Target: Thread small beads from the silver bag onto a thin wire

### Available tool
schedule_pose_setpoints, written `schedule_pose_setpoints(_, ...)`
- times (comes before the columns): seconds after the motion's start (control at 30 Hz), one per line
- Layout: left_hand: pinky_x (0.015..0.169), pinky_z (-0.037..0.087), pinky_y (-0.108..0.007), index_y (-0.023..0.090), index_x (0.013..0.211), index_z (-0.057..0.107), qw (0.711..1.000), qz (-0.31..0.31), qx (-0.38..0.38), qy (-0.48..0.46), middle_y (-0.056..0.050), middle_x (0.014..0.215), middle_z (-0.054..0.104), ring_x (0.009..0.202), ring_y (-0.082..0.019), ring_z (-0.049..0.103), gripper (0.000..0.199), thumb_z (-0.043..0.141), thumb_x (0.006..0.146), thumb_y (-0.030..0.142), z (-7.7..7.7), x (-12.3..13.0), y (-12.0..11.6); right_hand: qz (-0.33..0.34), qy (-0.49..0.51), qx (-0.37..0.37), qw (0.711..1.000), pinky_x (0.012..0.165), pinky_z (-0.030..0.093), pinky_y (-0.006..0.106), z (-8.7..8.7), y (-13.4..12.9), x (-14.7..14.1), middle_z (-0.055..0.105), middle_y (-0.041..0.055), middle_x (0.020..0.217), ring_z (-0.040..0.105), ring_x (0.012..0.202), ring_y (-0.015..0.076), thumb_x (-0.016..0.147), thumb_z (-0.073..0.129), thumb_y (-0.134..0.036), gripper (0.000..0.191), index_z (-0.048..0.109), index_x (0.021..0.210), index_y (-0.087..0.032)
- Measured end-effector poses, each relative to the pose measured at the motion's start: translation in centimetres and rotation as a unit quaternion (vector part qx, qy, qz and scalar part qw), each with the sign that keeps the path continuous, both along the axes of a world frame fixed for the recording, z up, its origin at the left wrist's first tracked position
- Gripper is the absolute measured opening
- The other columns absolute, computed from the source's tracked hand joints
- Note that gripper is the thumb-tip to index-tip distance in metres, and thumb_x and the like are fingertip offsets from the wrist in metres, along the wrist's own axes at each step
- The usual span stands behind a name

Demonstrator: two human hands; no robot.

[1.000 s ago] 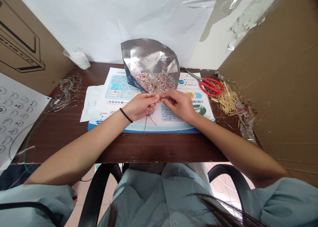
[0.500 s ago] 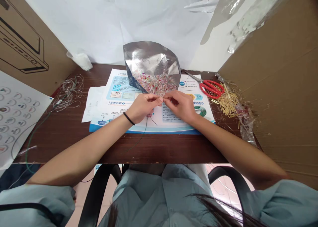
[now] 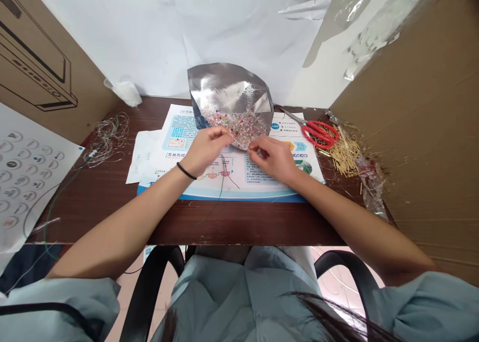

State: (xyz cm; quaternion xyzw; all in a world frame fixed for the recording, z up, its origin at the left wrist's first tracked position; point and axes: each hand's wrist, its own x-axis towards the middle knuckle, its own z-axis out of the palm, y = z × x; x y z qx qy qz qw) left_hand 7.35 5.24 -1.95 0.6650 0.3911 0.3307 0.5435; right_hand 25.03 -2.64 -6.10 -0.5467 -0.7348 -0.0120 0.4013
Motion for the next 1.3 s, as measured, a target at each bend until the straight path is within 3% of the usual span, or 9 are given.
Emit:
schedule_pose_setpoints(0.27,0.05,0.031,-0.019,0.014,0.055,0.049,0.982,0.063,-0.065,-0.169,-0.002,0.066,0.052,0.06,-0.008,0.046,0.014,0.052,0.068,0.012,-1.1,0.3,1.0,-0.082,-0.243,-0.11,0.96,0.055,0.016,0.031,1.0,-0.3,0.7,0.068,0.0049,0.08,0.057,0.072,0.0157,0.092,0.045,-0.024,0.026,0.067,0.079,-0.017)
schedule_pose_setpoints(0.37,0.047,0.027,-0.019,0.015,0.055,0.046,0.977,0.091,-0.058,-0.182,-0.002,0.063,0.051,0.056,-0.007,0.042,0.016,0.05,0.07,0.011,-1.6,0.5,1.3,-0.1,-0.265,-0.092,0.955,0.055,0.014,0.032,2.4,-1.3,0.0,0.067,0.0076,0.078,0.056,0.072,0.0168,0.096,0.041,-0.026,0.032,0.066,0.078,-0.015)
schedule_pose_setpoints(0.43,0.046,0.026,-0.019,0.015,0.055,0.048,0.979,0.105,-0.048,-0.166,-0.002,0.062,0.05,0.055,-0.007,0.041,0.017,0.051,0.072,0.012,-2.0,0.6,1.4,-0.027,-0.239,-0.036,0.97,0.055,0.018,0.031,3.0,-2.7,-1.5,0.067,0.008,0.079,0.056,0.072,0.0167,0.099,0.039,-0.04,0.038,0.066,0.091,-0.014)
schedule_pose_setpoints(0.5,0.046,0.026,-0.02,0.015,0.056,0.051,0.984,0.105,-0.035,-0.142,-0.001,0.061,0.05,0.055,-0.008,0.041,0.017,0.052,0.073,0.012,-2.4,0.7,1.4,0.143,-0.213,0.0,0.967,0.054,0.022,0.029,2.9,-4.3,-3.5,0.065,0.0042,0.077,0.055,0.068,0.0144,0.096,0.036,-0.062,0.054,0.062,0.105,-0.015)
schedule_pose_setpoints(0.53,0.046,0.026,-0.02,0.015,0.056,0.052,0.986,0.102,-0.025,-0.13,-0.001,0.06,0.049,0.055,-0.008,0.041,0.017,0.052,0.074,0.013,-2.6,0.7,1.4,0.229,-0.219,0.012,0.949,0.052,0.02,0.028,2.5,-5.0,-4.6,0.063,0.0012,0.072,0.052,0.062,0.0128,0.093,0.035,-0.069,0.059,0.061,0.105,-0.017)
schedule_pose_setpoints(0.6,0.047,0.028,-0.02,0.015,0.057,0.053,0.989,0.096,-0.008,-0.11,0.0,0.059,0.047,0.054,-0.008,0.04,0.018,0.052,0.075,0.013,-2.8,0.6,1.4,0.324,-0.257,0.02,0.91,0.049,0.016,0.028,1.3,-5.8,-6.2,0.059,-0.0025,0.07,0.048,0.056,0.0101,0.099,0.036,-0.056,0.043,0.059,0.098,-0.021)
schedule_pose_setpoints(0.8,0.049,0.029,-0.022,0.015,0.058,0.054,0.994,0.074,0.032,-0.073,0.001,0.059,0.048,0.054,-0.008,0.04,0.018,0.054,0.076,0.014,-3.1,0.5,1.5,0.327,-0.287,-0.014,0.9,0.049,0.014,0.028,-0.4,-5.5,-6.8,0.053,-0.0024,0.066,0.043,0.055,0.0094,0.104,0.032,-0.038,0.036,0.057,0.085,-0.019)
schedule_pose_setpoints(1.1,0.051,0.029,-0.023,0.017,0.06,0.053,0.992,0.076,0.064,-0.073,0.002,0.057,0.045,0.054,-0.009,0.037,0.017,0.053,0.077,0.016,-3.2,0.4,1.5,0.285,-0.314,-0.14,0.895,0.053,0.02,0.027,1.8,-4.8,-5.9,0.061,0.0024,0.081,0.047,0.064,0.0112,0.101,0.044,-0.028,0.02,0.06,0.095,-0.017)
schedule_pose_setpoints(1.3,0.053,0.03,-0.022,0.017,0.059,0.049,0.994,0.073,0.064,-0.051,0.003,0.058,0.044,0.057,-0.009,0.038,0.02,0.056,0.078,0.019,-3.1,0.5,1.4,0.299,-0.311,-0.187,0.883,0.059,0.032,0.027,3.5,-4.8,-5.0,0.062,0.0046,0.094,0.054,0.075,0.0134,0.095,0.047,-0.012,0.014,0.06,0.099,-0.017)
